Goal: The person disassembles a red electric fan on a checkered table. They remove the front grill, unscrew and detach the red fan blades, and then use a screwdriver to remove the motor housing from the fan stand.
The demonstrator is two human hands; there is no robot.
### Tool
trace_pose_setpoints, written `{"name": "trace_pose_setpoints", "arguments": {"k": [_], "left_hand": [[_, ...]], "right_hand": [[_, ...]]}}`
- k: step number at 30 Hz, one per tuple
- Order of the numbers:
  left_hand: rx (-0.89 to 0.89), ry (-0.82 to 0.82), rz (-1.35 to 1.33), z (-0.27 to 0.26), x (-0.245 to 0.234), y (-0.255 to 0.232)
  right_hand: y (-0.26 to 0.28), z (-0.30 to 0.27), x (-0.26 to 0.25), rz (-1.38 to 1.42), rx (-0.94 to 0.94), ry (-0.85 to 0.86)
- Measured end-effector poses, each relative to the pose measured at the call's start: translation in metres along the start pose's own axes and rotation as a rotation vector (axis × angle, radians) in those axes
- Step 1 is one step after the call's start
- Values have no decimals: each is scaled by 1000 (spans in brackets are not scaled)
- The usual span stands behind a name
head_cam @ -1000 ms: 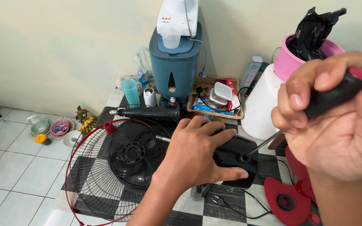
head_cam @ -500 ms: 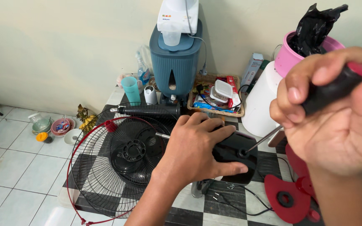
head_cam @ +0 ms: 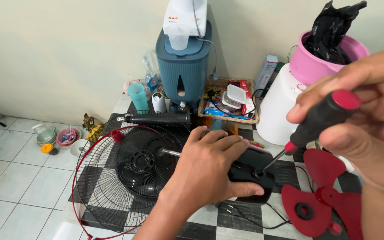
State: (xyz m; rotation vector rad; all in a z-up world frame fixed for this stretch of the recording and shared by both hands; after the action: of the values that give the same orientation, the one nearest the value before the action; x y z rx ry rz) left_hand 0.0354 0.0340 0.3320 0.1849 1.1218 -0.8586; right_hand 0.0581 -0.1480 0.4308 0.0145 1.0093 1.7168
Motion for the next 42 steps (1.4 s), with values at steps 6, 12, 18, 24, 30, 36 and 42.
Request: {"name": "trace_pose_setpoints", "arguments": {"k": [6, 12, 18, 24, 30, 36, 42], "left_hand": [[-5, -26, 5, 9, 0, 14], [-18, -22, 18, 14, 4, 23], [-16, -37, 33, 15, 3, 25], [-32, -26, 20, 15, 2, 27], [-54, -10, 15, 17, 0, 30], [-77, 10, 22, 20, 0, 33], [-75, 0, 27, 20, -2, 34]], "right_hand": [[6, 7, 0, -109, 67, -45], [6, 10, -5, -170, -8, -22], [2, 6, -12, -206, 15, -47], [8, 18, -13, -223, 110, -37], [13, 30, -9, -151, 41, -34], [12, 35, -9, -260, 84, -105], [8, 44, 0, -272, 126, -56]]}}
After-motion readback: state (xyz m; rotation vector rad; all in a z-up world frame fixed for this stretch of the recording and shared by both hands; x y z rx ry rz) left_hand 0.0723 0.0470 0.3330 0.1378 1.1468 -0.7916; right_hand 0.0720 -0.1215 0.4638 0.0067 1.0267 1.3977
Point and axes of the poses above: each hand's wrist, its own z-axis towards the middle knuckle, its own x-axis out of the palm, y = z × x, the point moved 7 cm from there along z, towards the middle knuckle, and after that the axes turned 13 degrees about y, right-handed, at the moved point
